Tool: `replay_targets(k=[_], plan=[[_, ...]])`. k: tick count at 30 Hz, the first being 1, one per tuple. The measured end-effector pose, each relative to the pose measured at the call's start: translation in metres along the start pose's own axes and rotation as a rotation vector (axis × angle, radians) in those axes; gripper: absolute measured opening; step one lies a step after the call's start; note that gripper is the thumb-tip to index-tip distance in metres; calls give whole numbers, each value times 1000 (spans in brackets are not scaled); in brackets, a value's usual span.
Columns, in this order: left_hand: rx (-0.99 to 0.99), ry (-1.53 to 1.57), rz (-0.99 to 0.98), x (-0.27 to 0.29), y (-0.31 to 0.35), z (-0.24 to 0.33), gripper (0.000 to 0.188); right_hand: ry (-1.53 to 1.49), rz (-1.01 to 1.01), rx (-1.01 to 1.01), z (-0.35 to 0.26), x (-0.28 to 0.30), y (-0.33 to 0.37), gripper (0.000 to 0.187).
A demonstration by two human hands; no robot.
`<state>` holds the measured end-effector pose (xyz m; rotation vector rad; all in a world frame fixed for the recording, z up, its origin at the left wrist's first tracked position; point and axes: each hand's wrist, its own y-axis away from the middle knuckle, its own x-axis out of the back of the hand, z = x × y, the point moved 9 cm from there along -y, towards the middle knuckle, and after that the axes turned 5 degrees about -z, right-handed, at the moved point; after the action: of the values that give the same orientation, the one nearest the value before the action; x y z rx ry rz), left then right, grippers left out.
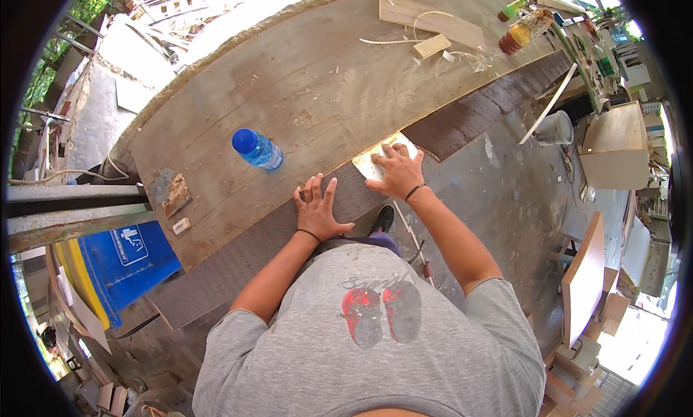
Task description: The person applies adhesive to a wooden board using a small scraper. They pour the adhesive from a bottle onto the board and then spread it evenly across the surface.
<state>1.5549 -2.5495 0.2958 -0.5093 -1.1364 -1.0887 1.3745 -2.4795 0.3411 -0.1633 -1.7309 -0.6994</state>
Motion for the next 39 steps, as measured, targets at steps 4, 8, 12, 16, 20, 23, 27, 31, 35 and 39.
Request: replay_targets(k=[4, 8, 12, 16, 20, 23, 27, 31, 35, 39], plan=[[-4, -3, 6, 0, 0, 1, 117, 21, -20, -2, 1, 4, 1, 65], [-3, 3, -3, 0, -1, 3, 117, 3, -11, -3, 2, 4, -3, 65], [6, -21, 0, -1, -2, 2, 120, 16, -71, 18, 3, 1, -8, 65], [21, -44, 10, -1, -1, 2, 122, 2, -115, 48, 6, 5, -12, 64], [7, -18, 33, -1, 2, 0, 116, 68, -206, 39, 10, 9, -7, 63], [-12, -33, 54, 0, 3, 1, 117, 102, -289, -24, 30, 13, 2, 58], [-22, -47, 68, 0, 1, 1, 118, 119, -263, -66, 67, 13, 20, 50], [-27, -38, 81, 1, -2, 4, 119, 131, -313, -138, 107, 7, 47, 53], [-40, -45, 104, 0, -1, 1, 119, 277, -581, -213, 123, -33, 93, 54], [-35, -3, 72, -4, -3, 0, 123, -38, -244, -146, 97, -21, 105, 60]])
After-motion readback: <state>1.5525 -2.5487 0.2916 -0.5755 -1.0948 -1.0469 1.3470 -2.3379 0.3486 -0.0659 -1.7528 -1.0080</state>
